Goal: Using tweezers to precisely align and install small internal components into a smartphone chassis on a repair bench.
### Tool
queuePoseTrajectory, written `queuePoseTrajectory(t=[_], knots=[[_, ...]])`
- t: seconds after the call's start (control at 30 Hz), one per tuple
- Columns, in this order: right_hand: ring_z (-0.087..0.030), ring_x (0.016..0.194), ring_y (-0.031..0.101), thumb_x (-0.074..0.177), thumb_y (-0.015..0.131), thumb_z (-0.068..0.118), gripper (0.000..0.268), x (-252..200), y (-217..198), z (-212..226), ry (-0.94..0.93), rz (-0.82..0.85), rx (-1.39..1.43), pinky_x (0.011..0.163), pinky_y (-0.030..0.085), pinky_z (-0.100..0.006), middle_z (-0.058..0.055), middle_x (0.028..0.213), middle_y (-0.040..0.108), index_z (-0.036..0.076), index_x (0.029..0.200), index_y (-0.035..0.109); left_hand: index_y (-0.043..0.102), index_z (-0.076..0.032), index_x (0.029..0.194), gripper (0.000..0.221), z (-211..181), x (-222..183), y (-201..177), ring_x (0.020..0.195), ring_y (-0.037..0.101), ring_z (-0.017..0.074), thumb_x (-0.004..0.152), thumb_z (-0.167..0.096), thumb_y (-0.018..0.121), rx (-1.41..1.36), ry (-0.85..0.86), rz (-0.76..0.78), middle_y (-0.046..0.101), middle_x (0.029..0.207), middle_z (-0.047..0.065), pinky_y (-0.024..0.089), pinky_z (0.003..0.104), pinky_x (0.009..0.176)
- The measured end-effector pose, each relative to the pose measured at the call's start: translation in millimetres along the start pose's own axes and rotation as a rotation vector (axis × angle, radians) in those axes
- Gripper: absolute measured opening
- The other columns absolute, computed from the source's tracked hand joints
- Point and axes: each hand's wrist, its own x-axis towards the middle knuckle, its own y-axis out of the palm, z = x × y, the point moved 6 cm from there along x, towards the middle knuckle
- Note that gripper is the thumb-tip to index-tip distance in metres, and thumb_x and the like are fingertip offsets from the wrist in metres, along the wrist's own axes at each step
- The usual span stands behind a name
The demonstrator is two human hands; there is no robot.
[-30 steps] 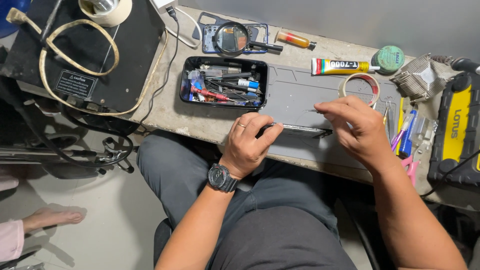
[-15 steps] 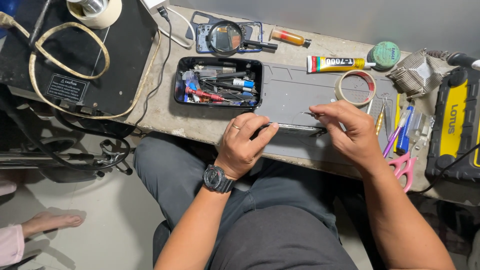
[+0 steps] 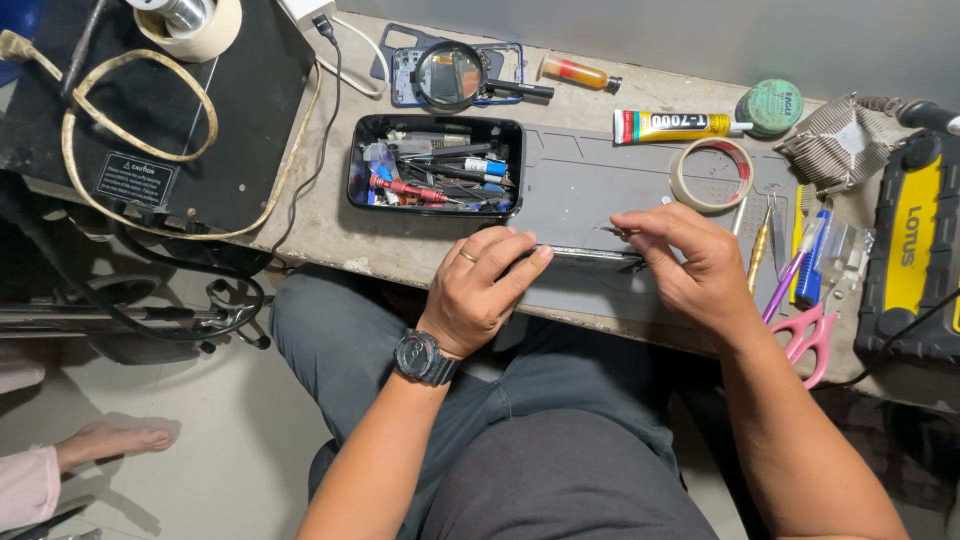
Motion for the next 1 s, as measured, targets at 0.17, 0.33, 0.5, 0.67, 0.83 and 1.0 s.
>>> queuePoseTrajectory(t=[0.17,0.33,0.5,0.67,0.83,1.0], knots=[[-0.030,0.103,0.081,0.114,0.075,-0.005,0.023,0,2,0,-0.005,0.001,0.011,0.098,0.063,-0.052,-0.016,0.107,0.083,0.003,0.132,0.087,0.089,-0.011,0.133,0.027,1,-8,4,0.109,0.081,0.0368,0.119,-0.012,0.066,0.005,-0.012,0.006,0.083,0.123,0.013,0.066,0.045,0.086],[-0.031,0.104,0.082,0.114,0.075,-0.004,0.022,1,3,-1,-0.003,0.002,0.012,0.097,0.064,-0.052,-0.016,0.106,0.083,0.004,0.131,0.088,0.089,-0.012,0.134,0.028,2,-12,6,0.111,0.081,0.0370,0.119,-0.013,0.066,-0.003,-0.024,-0.003,0.083,0.125,0.012,0.066,0.046,0.088],[-0.032,0.103,0.081,0.114,0.075,-0.004,0.022,2,5,-2,-0.008,0.008,0.007,0.096,0.063,-0.052,-0.017,0.107,0.083,0.004,0.131,0.087,0.089,-0.013,0.134,0.027,4,-16,8,0.111,0.080,0.0372,0.118,-0.012,0.068,-0.044,-0.051,-0.022,0.083,0.126,0.012,0.067,0.046,0.090],[-0.032,0.102,0.081,0.113,0.076,-0.004,0.022,3,6,-1,-0.006,0.012,0.010,0.096,0.064,-0.051,-0.016,0.107,0.083,0.003,0.130,0.087,0.090,-0.014,0.132,0.026,5,-17,8,0.112,0.081,0.0365,0.117,-0.014,0.069,-0.064,-0.074,-0.032,0.084,0.127,0.011,0.067,0.046,0.091],[-0.030,0.102,0.081,0.113,0.077,-0.003,0.022,2,6,-2,0.011,0.016,0.004,0.096,0.063,-0.050,-0.016,0.108,0.083,0.003,0.132,0.086,0.091,-0.013,0.131,0.027,6,-17,8,0.112,0.081,0.0360,0.116,-0.014,0.069,-0.112,-0.119,-0.049,0.084,0.127,0.010,0.067,0.046,0.092],[-0.031,0.109,0.082,0.113,0.078,-0.003,0.028,2,2,-7,0.040,-0.013,-0.032,0.096,0.066,-0.046,-0.017,0.114,0.083,0.002,0.140,0.086,0.091,-0.009,0.124,0.019,6,-9,4,0.103,0.082,0.0368,0.107,-0.008,0.084,-0.193,-0.228,-0.114,0.086,0.119,0.011,0.068,0.048,0.089]])
